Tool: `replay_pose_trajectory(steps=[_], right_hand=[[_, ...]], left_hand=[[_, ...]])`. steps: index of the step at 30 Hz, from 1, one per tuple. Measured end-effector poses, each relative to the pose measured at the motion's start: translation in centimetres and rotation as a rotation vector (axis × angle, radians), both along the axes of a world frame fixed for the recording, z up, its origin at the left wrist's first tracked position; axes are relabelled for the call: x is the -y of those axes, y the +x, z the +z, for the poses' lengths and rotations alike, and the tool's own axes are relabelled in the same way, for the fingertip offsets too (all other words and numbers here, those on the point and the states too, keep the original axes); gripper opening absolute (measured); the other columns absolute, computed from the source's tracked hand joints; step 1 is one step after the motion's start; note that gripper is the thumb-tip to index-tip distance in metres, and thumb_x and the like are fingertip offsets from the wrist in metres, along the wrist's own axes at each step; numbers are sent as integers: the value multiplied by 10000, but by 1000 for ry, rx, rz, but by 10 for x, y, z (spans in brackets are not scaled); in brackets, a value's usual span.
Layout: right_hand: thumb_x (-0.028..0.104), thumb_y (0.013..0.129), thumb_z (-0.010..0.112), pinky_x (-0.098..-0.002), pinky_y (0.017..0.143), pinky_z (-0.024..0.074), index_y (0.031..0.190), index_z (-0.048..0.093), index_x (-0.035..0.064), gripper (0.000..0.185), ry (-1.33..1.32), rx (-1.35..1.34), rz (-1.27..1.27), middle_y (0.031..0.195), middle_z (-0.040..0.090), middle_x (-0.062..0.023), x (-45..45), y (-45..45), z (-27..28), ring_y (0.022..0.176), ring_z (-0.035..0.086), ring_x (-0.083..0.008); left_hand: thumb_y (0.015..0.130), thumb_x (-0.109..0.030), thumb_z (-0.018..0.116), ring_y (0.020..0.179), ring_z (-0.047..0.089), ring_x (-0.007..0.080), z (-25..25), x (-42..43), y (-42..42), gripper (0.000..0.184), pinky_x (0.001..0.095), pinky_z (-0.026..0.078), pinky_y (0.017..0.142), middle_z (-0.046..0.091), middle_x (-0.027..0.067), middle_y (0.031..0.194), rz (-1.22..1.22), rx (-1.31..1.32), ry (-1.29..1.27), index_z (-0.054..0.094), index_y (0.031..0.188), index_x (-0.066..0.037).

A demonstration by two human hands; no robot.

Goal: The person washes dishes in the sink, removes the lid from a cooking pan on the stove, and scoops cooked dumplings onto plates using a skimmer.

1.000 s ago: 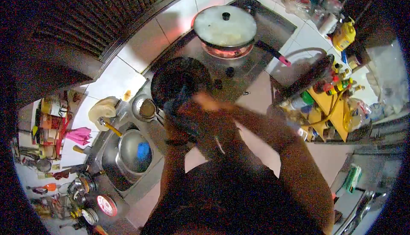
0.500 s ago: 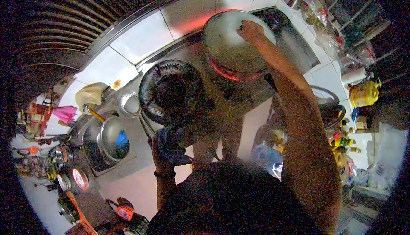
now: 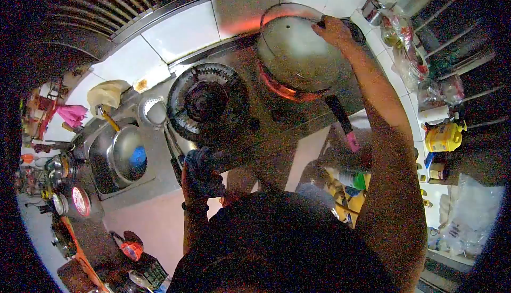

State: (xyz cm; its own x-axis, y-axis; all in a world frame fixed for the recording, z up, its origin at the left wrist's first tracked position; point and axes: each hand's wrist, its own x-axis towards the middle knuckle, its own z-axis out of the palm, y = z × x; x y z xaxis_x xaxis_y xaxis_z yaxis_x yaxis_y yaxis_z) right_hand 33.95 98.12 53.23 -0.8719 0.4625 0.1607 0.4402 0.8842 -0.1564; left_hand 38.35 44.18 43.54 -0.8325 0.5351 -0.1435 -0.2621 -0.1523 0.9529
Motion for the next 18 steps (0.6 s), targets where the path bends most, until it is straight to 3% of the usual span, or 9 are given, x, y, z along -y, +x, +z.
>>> replay_pose_trajectory(steps=[1,2,4,8,11,14,18], right_hand=[[477,761,537,-431,781,444,925,581,-25,531,-3,-2,-7,913,593,-230,2,3,1,878,568,-372],[482,756,537,-429,788,442,939,579,-28,543,-5,-4,-13,927,591,-233,3,3,2,885,566,-375],[493,746,542,-428,800,439,953,577,-28,562,22,53,-12,947,583,-240,-6,2,-5,900,561,-376],[511,741,539,-431,815,436,973,574,-24,584,56,67,-45,979,568,-256,12,2,1,923,553,-377],[519,739,537,-427,822,438,991,567,-25,600,280,19,83,965,566,-264,11,0,-16,916,551,-384],[515,740,535,-427,818,441,969,579,-20,583,48,152,-51,948,572,-251,8,-4,-11,900,554,-379],[477,760,536,-417,824,435,985,577,-15,543,84,124,-13,958,579,-222,2,-7,-24,904,557,-354]], left_hand=[[926,-383,290,1128,434,298,1,2,1,484,415,382,926,437,132,1257,2,-2,-6,391,1250,-39],[925,-389,287,1116,446,292,2,9,-1,489,408,390,917,449,133,1244,24,366,291,397,1245,-37],[921,-408,280,1083,474,281,-1,20,-6,506,399,412,890,478,137,1210,63,714,545,411,1234,-32],[901,-477,267,954,553,272,-6,36,-6,581,403,467,793,552,150,1105,96,620,403,443,1205,-15],[895,-490,276,924,564,272,-5,40,-5,591,409,475,769,556,152,1098,120,580,372,444,1204,-15],[893,-494,281,915,564,260,-2,39,-3,592,400,476,758,558,147,1097,180,623,346,447,1201,-17],[889,-500,286,890,559,244,-6,39,-4,592,378,473,735,559,140,1092,251,560,309,454,1199,-25]])
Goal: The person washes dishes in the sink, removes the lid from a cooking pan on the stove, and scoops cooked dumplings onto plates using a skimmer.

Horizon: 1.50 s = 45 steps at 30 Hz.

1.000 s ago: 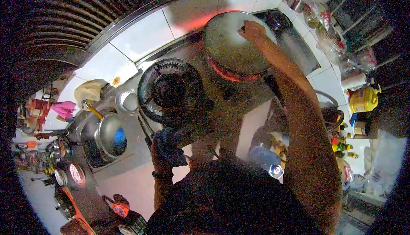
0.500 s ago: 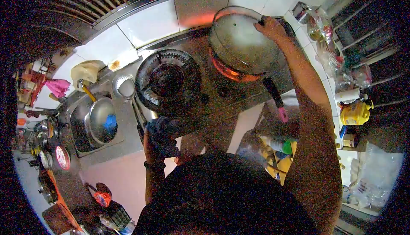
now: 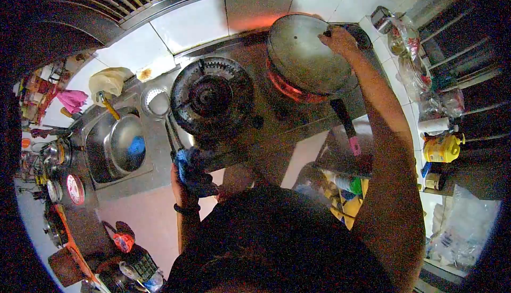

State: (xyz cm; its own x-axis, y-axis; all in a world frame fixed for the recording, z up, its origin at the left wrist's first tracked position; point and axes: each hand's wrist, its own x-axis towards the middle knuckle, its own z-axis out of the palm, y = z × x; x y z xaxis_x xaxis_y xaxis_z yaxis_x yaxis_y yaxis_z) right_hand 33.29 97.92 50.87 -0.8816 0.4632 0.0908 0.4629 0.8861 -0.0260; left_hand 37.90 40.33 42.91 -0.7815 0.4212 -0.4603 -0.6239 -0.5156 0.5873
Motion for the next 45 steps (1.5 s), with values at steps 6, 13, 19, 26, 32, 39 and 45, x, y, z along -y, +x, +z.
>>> replay_pose_trajectory(steps=[6,13,19,26,32,39,45], right_hand=[[467,756,556,-396,821,423,1045,542,-63,604,-125,52,6,949,595,-229,15,0,19,896,573,-334],[457,752,556,-434,781,453,929,607,22,473,-118,42,3,908,607,-198,14,-2,13,862,584,-341],[431,767,544,-439,789,452,930,608,24,443,-96,86,61,927,606,-203,23,0,16,881,581,-342],[435,768,534,-433,797,454,990,576,6,485,-26,85,67,913,600,-220,14,2,3,888,575,-354],[466,774,517,-439,794,453,960,578,-16,519,-50,78,69,898,591,-238,14,5,2,880,573,-366],[474,768,526,-440,784,451,947,593,-4,515,-57,52,91,911,590,-227,-6,-1,-13,875,571,-365],[464,765,531,-440,782,448,947,599,6,498,-78,59,51,918,591,-212,5,-6,-1,879,569,-351]], left_hand=[[892,-493,281,865,556,240,7,-3,-5,583,347,458,741,560,135,1088,10,16,52,458,1199,-29],[893,-482,285,902,549,269,7,-2,-7,586,370,452,760,534,150,1146,-3,0,89,437,1218,-18],[876,-505,268,879,563,254,9,-8,-7,612,375,482,703,552,110,1114,76,63,-18,406,1251,-41],[898,-461,267,991,526,292,6,-3,-10,563,407,424,854,525,140,1163,32,64,117,428,1228,-35],[889,-462,310,1003,518,272,0,3,-12,552,391,425,854,522,125,1165,35,12,99,427,1227,-42],[837,-373,525,933,516,230,46,60,-83,475,366,439,801,526,101,1117,324,-344,150,445,1191,-67],[854,-290,474,911,526,273,108,103,-118,413,441,402,835,558,150,1025,775,-493,344,463,1162,-16]])
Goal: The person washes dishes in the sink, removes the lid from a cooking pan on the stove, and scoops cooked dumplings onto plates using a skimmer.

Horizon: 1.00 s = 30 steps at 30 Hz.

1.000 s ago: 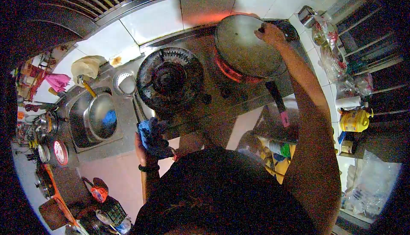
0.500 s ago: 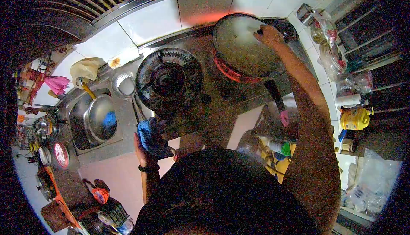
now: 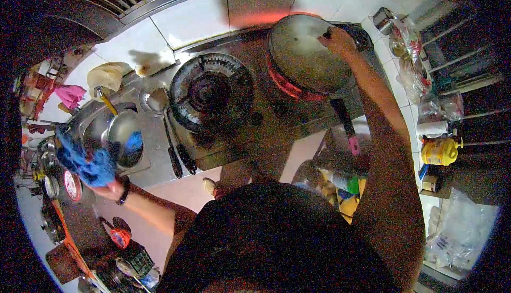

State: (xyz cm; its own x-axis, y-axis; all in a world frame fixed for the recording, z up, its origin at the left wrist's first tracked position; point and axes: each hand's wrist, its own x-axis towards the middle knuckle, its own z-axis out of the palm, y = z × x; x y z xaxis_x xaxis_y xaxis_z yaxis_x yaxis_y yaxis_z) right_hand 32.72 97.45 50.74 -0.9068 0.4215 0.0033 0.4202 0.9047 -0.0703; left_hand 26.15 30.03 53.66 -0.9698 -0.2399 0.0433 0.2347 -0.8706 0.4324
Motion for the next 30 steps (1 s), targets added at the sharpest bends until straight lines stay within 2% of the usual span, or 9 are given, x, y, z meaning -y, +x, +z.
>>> replay_pose_trajectory(steps=[6,13,15,17,19,20,22,25,30], right_hand=[[434,758,574,-389,693,442,897,586,-26,481,-98,-46,-24,804,599,-187,-4,8,5,757,582,-300],[453,744,589,-379,744,445,949,580,-35,530,2,-89,-38,882,602,-200,-12,17,15,826,584,-312],[456,740,593,-383,767,441,971,574,-42,549,-55,-110,-45,908,598,-208,-19,20,14,860,578,-319],[449,740,597,-379,769,442,986,568,-47,554,-9,-129,4,916,598,-210,-24,22,7,866,579,-317],[444,741,597,-377,768,444,999,562,-51,559,30,-152,39,915,600,-210,-30,23,-3,860,581,-317],[442,742,595,-377,765,446,1006,559,-52,562,46,-169,49,911,601,-210,-32,23,-10,851,584,-317],[447,745,589,-379,759,448,1004,557,-57,568,41,-181,47,901,604,-211,-30,23,-14,831,589,-320],[461,746,578,-388,746,448,976,561,-61,570,2,-165,30,879,604,-214,-18,21,-10,806,592,-326],[450,749,578,-410,705,444,924,573,-40,520,65,-97,48,807,597,-208,-27,12,-16,768,586,-336]], left_hand=[[858,-325,463,899,538,234,-129,47,41,437,404,415,802,542,111,1095,-471,151,258,449,1184,-34],[854,-486,418,846,556,265,-79,34,57,508,412,447,711,558,102,1056,-440,214,-361,448,1199,-115],[854,-572,335,850,543,248,-50,-9,70,649,366,444,753,558,132,1030,-207,496,-454,457,1165,-16],[860,-555,352,827,562,213,-75,-14,80,618,324,456,728,591,116,927,-706,201,-487,536,1050,4],[869,-531,354,782,578,182,-128,-27,94,590,300,466,682,602,89,843,-729,360,-973,581,954,6],[882,-473,379,728,578,148,-120,-66,106,529,280,467,639,601,75,813,-739,135,-996,590,930,9],[880,-307,476,733,586,128,-109,-114,112,324,277,484,651,607,68,818,-1074,-323,-2000,607,868,-11],[861,-200,510,720,551,180,-117,-149,138,162,270,450,663,585,64,832,-1304,373,-780,551,911,-52],[541,-152,719,932,511,314,-197,-147,147,555,393,430,790,524,131,1051,-1086,-301,-1233,499,1039,-45]])
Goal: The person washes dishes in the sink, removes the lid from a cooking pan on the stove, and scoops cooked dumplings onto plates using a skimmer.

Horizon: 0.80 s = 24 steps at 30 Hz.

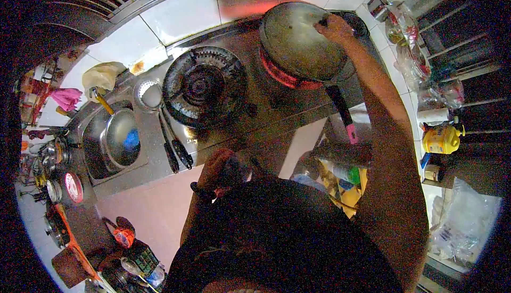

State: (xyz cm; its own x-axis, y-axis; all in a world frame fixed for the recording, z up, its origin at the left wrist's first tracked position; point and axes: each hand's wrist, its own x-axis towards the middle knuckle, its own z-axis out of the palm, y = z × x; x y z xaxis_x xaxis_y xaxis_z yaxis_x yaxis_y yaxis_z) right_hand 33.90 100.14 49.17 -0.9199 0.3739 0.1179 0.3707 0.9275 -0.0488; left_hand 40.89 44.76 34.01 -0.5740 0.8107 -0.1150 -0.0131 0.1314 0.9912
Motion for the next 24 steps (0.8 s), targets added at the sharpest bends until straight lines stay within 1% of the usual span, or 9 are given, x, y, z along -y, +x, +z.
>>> replay_pose_trajectory(steps=[3,5,6,8,13,15,18,21,24], right_hand=[[427,755,575,-421,694,442,925,572,-35,492,40,83,-38,777,592,-207,29,0,20,755,582,-347],[495,772,519,-433,760,435,933,573,-34,555,2,58,-15,866,584,-222,32,1,22,847,561,-358],[528,781,490,-440,793,431,937,574,-33,589,-16,48,-2,910,581,-230,33,1,22,893,550,-364],[530,778,495,-441,792,432,947,569,-33,593,-39,69,1,913,581,-229,26,-1,19,895,550,-364],[548,768,499,-445,799,428,989,556,-23,616,-22,69,-9,938,576,-230,19,-6,18,905,546,-370],[556,761,503,-447,807,426,1002,555,-18,625,-7,66,3,948,573,-233,14,-8,13,910,544,-374],[404,778,570,-396,718,452,915,578,-39,463,41,-110,67,841,604,-211,11,-7,4,790,590,-326],[424,781,570,-375,713,449,903,584,-35,475,-8,-72,-54,833,610,-191,30,-2,27,776,589,-293],[438,779,574,-358,698,445,882,588,-23,472,-174,-251,-46,798,614,-163,6,16,28,743,585,-263]], left_hand=[[515,-148,721,965,498,317,-10,10,1,604,399,414,826,522,135,1051,23,23,-58,475,1058,-50],[543,-163,714,976,496,306,24,7,-2,582,396,411,836,530,132,1030,-65,-138,-163,467,1058,-54],[560,-175,711,981,496,302,89,-3,-7,564,396,412,837,533,130,1019,-155,-327,-266,467,1054,-55],[602,-211,693,969,502,294,108,0,-6,507,395,418,828,540,125,992,-155,-500,-326,475,1033,-54],[721,-256,608,889,534,281,58,28,0,348,379,436,788,547,103,938,33,-478,-389,502,970,-37],[774,-230,569,858,542,254,43,30,5,285,351,443,762,549,95,922,135,-188,-311,505,967,-30],[828,-173,521,819,545,213,80,15,6,205,308,447,724,554,79,888,220,216,-85,511,972,-26],[861,-166,491,788,539,171,70,14,6,174,276,445,692,561,65,845,255,178,8,530,952,-22],[691,-73,604,831,553,249,58,22,5,320,327,459,700,564,113,902,204,101,-118,529,1000,-41]])
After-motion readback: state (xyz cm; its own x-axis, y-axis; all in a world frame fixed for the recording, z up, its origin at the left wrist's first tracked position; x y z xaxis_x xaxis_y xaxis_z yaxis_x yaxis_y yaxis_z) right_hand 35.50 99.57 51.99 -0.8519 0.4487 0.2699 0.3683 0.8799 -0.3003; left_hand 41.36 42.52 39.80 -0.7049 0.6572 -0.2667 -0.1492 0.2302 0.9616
